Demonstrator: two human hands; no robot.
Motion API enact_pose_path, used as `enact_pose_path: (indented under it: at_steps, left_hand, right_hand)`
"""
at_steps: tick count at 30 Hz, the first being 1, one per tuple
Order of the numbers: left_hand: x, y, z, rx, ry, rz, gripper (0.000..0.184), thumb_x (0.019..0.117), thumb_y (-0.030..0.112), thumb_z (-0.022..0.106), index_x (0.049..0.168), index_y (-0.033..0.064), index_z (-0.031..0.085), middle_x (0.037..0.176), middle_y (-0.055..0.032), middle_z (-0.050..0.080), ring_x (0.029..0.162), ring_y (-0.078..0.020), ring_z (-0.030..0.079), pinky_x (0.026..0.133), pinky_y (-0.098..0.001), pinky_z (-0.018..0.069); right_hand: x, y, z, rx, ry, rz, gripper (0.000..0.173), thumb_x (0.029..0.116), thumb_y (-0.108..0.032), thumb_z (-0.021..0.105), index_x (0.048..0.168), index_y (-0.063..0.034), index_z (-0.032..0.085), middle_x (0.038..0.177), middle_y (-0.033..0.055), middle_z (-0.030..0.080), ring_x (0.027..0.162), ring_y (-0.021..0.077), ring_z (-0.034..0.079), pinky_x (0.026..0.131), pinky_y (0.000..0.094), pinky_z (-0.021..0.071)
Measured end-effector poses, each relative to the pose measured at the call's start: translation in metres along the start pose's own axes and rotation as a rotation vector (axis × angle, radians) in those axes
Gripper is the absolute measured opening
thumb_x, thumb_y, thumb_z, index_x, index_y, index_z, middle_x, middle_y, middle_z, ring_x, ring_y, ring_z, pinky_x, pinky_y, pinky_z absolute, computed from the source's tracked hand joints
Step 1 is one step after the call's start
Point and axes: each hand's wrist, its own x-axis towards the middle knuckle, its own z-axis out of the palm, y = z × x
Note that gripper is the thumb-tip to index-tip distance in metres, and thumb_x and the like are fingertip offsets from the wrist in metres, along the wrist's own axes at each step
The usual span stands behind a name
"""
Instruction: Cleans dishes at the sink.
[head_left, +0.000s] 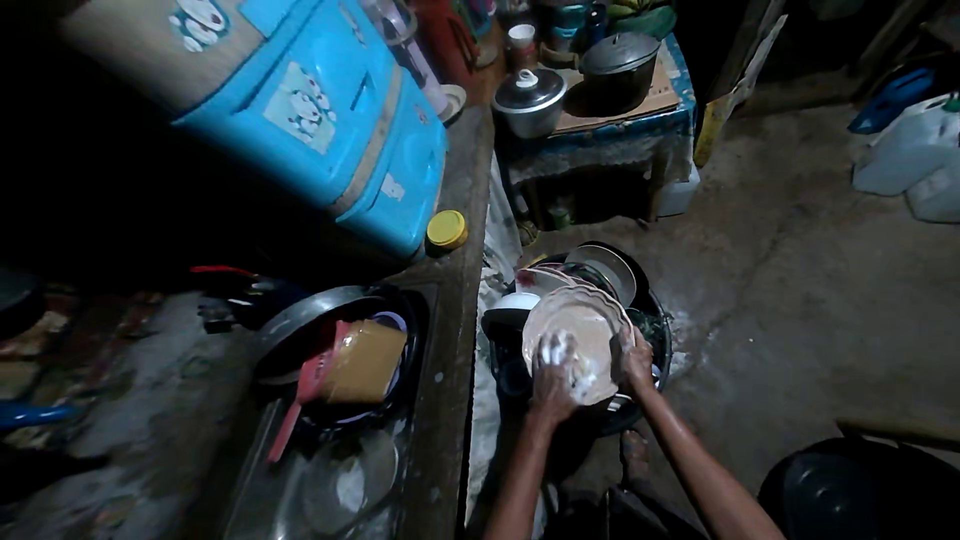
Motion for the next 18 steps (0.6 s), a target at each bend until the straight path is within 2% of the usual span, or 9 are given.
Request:
enact_pose_path:
  at_steps: [1,3,6,8,11,13,14,16,18]
  left_hand:
    - [-0.004,-0.003,0.011,0.024,0.034,0.022,0.055,0.0922,0.031,0.069,0.139,0.0034,0.062,0.152,-0.0255,0.047,0.147,-0.0481,0.034,0.122,-0.0604,0.0251]
    - [0.002,-0.011,0.017,0.049,0.112,-0.022,0.046,0.0958,0.015,0.063,0.138,-0.0013,0.061,0.152,-0.0303,0.046,0.146,-0.051,0.035,0.12,-0.0597,0.0296]
    - [0.038,-0.019,0.016,0.121,0.244,-0.095,0.048,0.0998,0.011,0.055,0.145,-0.0035,0.053,0.159,-0.0325,0.034,0.15,-0.0504,0.028,0.122,-0.0563,0.0283]
    - [0.052,-0.008,0.021,0.099,0.235,-0.012,0.053,0.0988,0.015,0.056,0.148,-0.0026,0.049,0.158,-0.0305,0.037,0.15,-0.0461,0.031,0.123,-0.0555,0.0269]
    - [0.044,0.021,0.038,-0.082,0.078,0.218,0.047,0.0998,0.015,0.055,0.144,-0.001,0.055,0.154,-0.0214,0.048,0.148,-0.0351,0.04,0.124,-0.0479,0.0297]
    - [0.024,0.022,0.042,-0.107,-0.013,0.316,0.047,0.0923,0.015,0.066,0.136,-0.0023,0.063,0.147,-0.0221,0.055,0.143,-0.0391,0.045,0.122,-0.0516,0.0318]
    - [0.013,0.017,0.039,-0.076,-0.039,0.262,0.048,0.091,0.019,0.069,0.135,0.0008,0.064,0.146,-0.0208,0.056,0.142,-0.0398,0.045,0.121,-0.054,0.0312]
    - [0.007,-0.004,0.031,-0.053,-0.021,0.076,0.055,0.09,0.015,0.069,0.141,-0.0019,0.058,0.151,-0.0284,0.048,0.145,-0.0481,0.037,0.121,-0.0612,0.0242]
    - [0.026,-0.026,0.028,-0.012,0.162,-0.033,0.049,0.0969,0.01,0.059,0.143,-0.0059,0.054,0.154,-0.0344,0.04,0.147,-0.0526,0.032,0.122,-0.0607,0.024]
  right_hand:
    - [0.0,0.001,-0.001,-0.034,0.001,-0.024,0.037,0.1096,-0.02,0.044,0.126,0.0084,0.06,0.094,0.0194,0.066,0.084,0.0228,0.064,0.083,0.0419,0.0537]
    - [-0.005,0.001,-0.006,-0.062,-0.02,-0.025,0.038,0.1088,-0.019,0.046,0.131,0.0094,0.059,0.107,0.0258,0.068,0.097,0.0302,0.066,0.093,0.048,0.0518]
    - [-0.016,-0.002,-0.006,-0.052,-0.062,-0.028,0.036,0.1082,-0.017,0.047,0.13,0.009,0.059,0.101,0.0205,0.068,0.088,0.0214,0.065,0.086,0.041,0.054]
    - [-0.023,-0.004,-0.001,-0.04,-0.095,-0.037,0.035,0.1082,-0.017,0.047,0.128,0.008,0.061,0.098,0.0157,0.068,0.083,0.0139,0.063,0.082,0.0346,0.0538]
    - [-0.012,0.004,0.001,-0.035,-0.082,-0.063,0.037,0.109,-0.018,0.044,0.129,0.0081,0.061,0.111,0.0215,0.069,0.1,0.0215,0.067,0.095,0.0413,0.0539]
    - [0.001,0.008,-0.003,-0.033,-0.049,-0.096,0.041,0.1092,-0.018,0.043,0.138,0.0086,0.054,0.128,0.0263,0.063,0.117,0.0283,0.063,0.105,0.0447,0.0485]
    - [0.006,0.007,-0.006,-0.021,-0.045,-0.117,0.043,0.1091,-0.017,0.042,0.144,0.0086,0.049,0.137,0.0272,0.059,0.125,0.0292,0.06,0.109,0.0439,0.0458]
    - [0.01,0.001,-0.013,0.002,-0.031,-0.153,0.043,0.1082,-0.013,0.044,0.144,0.0095,0.047,0.14,0.0267,0.056,0.125,0.0265,0.059,0.108,0.0403,0.0461]
    - [0.009,-0.001,-0.014,0.002,-0.054,-0.19,0.04,0.1063,-0.01,0.047,0.14,0.0111,0.052,0.137,0.026,0.059,0.123,0.0226,0.061,0.107,0.0355,0.0471]
